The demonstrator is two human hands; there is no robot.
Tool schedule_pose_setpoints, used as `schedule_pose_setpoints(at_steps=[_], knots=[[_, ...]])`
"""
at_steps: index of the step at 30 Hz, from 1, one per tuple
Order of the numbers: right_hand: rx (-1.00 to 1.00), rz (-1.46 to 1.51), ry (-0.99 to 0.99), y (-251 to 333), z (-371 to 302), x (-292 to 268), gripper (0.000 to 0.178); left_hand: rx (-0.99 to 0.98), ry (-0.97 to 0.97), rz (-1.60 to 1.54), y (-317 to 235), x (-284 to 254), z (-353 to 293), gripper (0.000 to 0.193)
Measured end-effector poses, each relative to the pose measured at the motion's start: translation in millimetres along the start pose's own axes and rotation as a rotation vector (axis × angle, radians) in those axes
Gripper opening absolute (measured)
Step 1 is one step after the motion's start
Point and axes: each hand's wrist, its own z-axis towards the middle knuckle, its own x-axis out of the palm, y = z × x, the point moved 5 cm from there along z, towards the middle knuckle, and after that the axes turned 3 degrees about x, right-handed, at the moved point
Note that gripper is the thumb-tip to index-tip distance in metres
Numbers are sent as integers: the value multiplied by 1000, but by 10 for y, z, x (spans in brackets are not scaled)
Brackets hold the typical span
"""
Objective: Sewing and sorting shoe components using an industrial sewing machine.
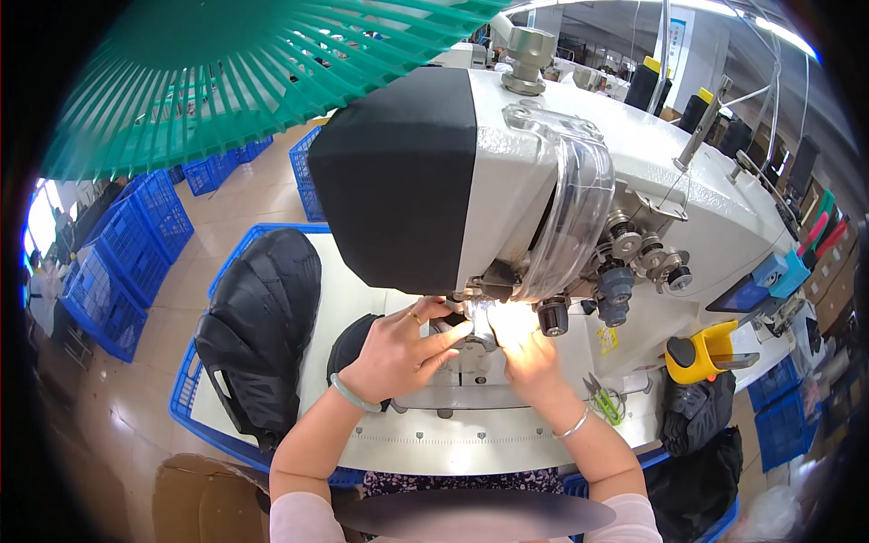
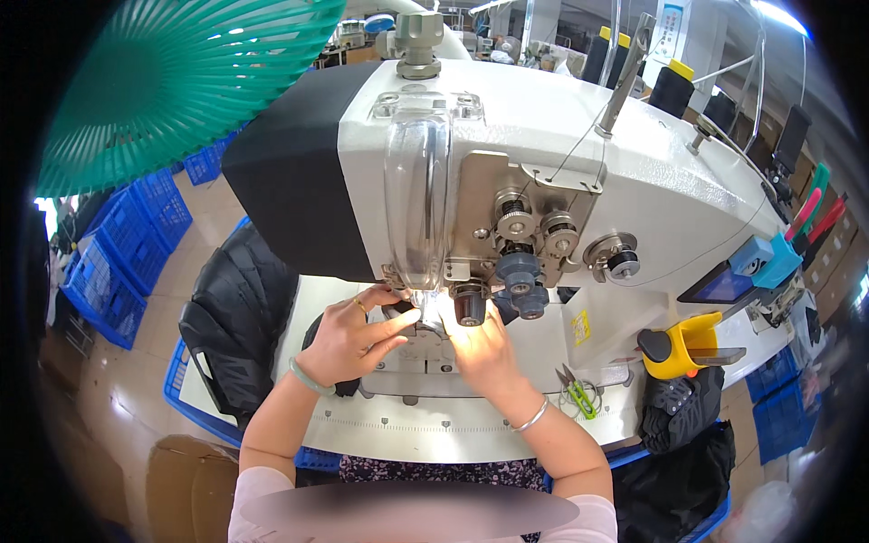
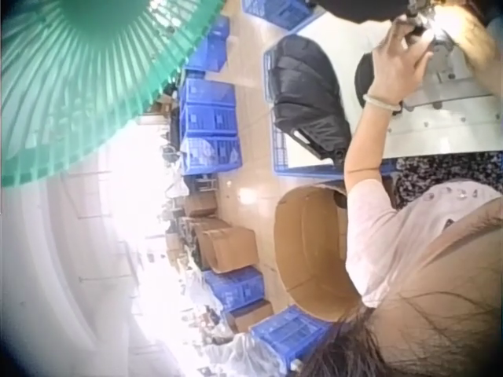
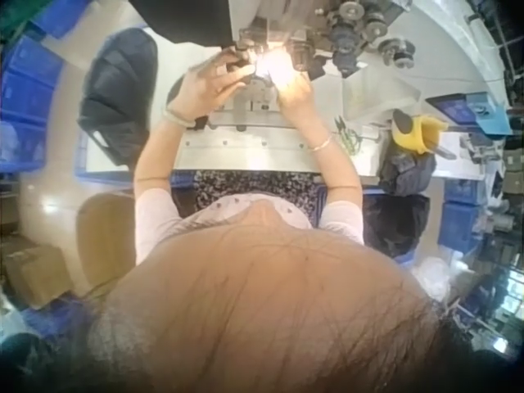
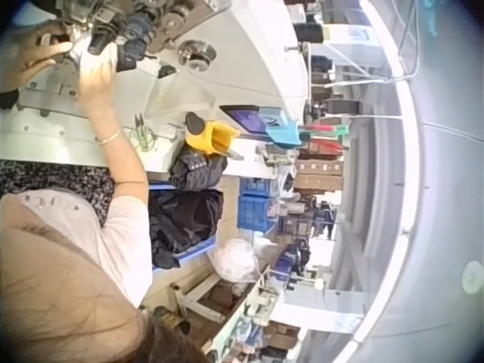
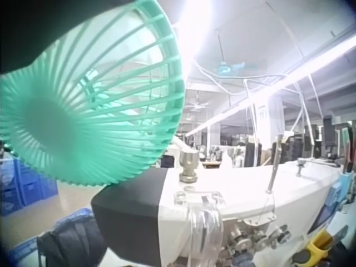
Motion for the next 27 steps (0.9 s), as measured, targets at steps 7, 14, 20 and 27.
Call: schedule_pose_setpoints(at_steps=[7, 14, 20, 27], knots=[[56, 43, 27, -10, 89, 14, 48, 38, -81, 15, 46, 24, -44, 37], [50, -23, 69, -224, 48, 112, 56, -25, -153, -53, 99, 56, -54, 31], [34, -69, 80, -223, 63, 85, 53, -343, -342, -374, 357, 91, -171, 17], [300, -305, 48, -500, 86, 114, 28, -486, -145, -299, 952, 746, 8, 32]])
